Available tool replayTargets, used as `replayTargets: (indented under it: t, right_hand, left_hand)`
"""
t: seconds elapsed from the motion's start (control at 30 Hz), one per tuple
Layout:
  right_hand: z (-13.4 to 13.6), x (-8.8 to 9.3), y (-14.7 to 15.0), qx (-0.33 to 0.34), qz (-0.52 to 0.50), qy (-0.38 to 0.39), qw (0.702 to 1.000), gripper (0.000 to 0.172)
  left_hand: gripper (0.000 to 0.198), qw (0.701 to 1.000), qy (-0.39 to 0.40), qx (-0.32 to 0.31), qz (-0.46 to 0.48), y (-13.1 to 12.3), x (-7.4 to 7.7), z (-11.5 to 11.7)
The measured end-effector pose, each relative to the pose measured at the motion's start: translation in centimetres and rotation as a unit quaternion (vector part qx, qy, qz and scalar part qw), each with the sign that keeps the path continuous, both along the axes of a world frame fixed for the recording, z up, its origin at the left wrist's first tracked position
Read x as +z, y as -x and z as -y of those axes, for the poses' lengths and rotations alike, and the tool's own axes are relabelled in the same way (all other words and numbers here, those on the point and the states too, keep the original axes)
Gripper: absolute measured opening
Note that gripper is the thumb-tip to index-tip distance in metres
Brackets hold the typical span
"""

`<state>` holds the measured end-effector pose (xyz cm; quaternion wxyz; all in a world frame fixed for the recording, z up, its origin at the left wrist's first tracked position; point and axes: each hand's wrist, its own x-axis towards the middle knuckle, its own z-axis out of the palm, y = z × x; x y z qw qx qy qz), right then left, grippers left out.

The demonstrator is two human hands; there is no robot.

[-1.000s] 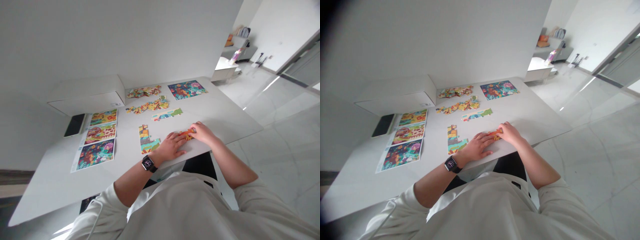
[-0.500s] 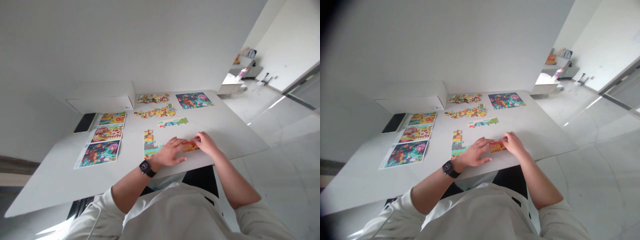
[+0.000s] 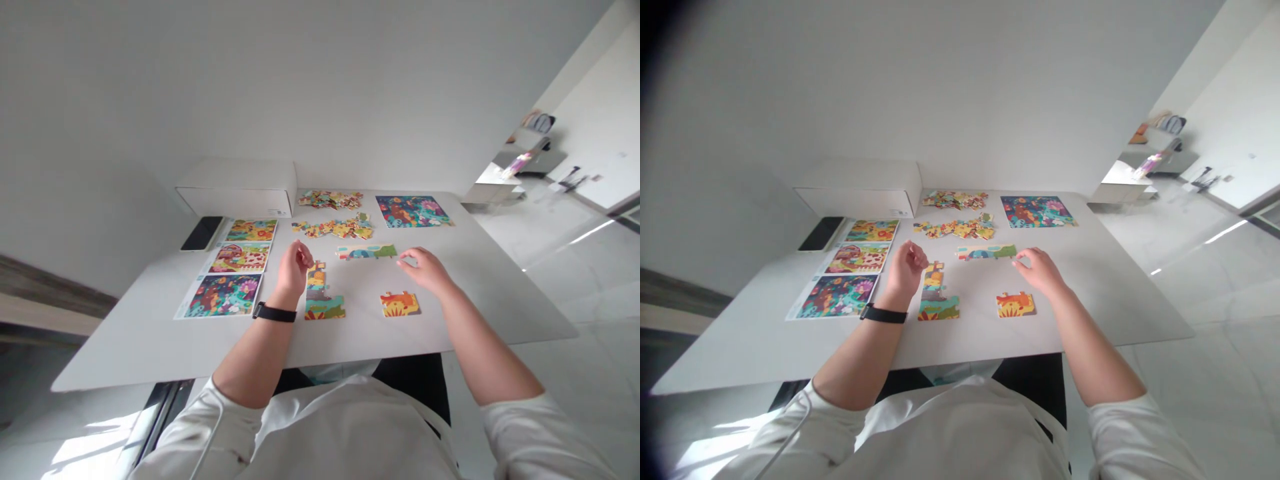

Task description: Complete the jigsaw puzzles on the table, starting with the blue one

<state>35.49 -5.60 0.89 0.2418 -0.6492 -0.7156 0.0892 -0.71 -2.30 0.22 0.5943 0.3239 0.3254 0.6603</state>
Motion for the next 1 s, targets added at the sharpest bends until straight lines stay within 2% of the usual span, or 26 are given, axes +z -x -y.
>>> replayTargets:
  t: [0.1, 0.23, 0.4, 0.57, 0.73, 1.0]
  right_hand:
    - [-4.3, 0.4, 1.2, 0.002, -0.005, -0.004, 1.000, 0.015]
    - [-9.9, -0.5, 3.4, -0.020, 0.024, 0.000, 1.000, 0.011]
    - [-14.2, -2.1, 6.0, -0.039, 0.089, 0.053, 0.994, 0.019]
    - [-15.6, -2.7, 6.9, -0.044, 0.118, 0.078, 0.989, 0.025]
    - [-15.8, -2.9, 6.9, -0.051, 0.114, 0.080, 0.989, 0.025]
    - [-14.6, -1.6, 7.0, -0.051, 0.114, 0.090, 0.988, 0.024]
  left_hand:
    - [0.060, 0.998, 0.036, -0.027, 0.052, 0.3, 0.2, -0.2]
    - [0.061, 0.994, 0.050, -0.047, 0.080, 0.7, -0.1, -0.5]
    - [0.060, 0.992, 0.066, -0.057, 0.095, 0.4, -0.3, -0.9]
    - [0.063, 0.988, 0.083, -0.066, 0.112, 0.3, -0.1, -1.0]
    - [0.065, 0.980, 0.091, -0.074, 0.161, 0.5, 0.0, -1.1]
    - [0.061, 0.974, 0.107, -0.077, 0.183, 0.4, 0.2, -0.9]
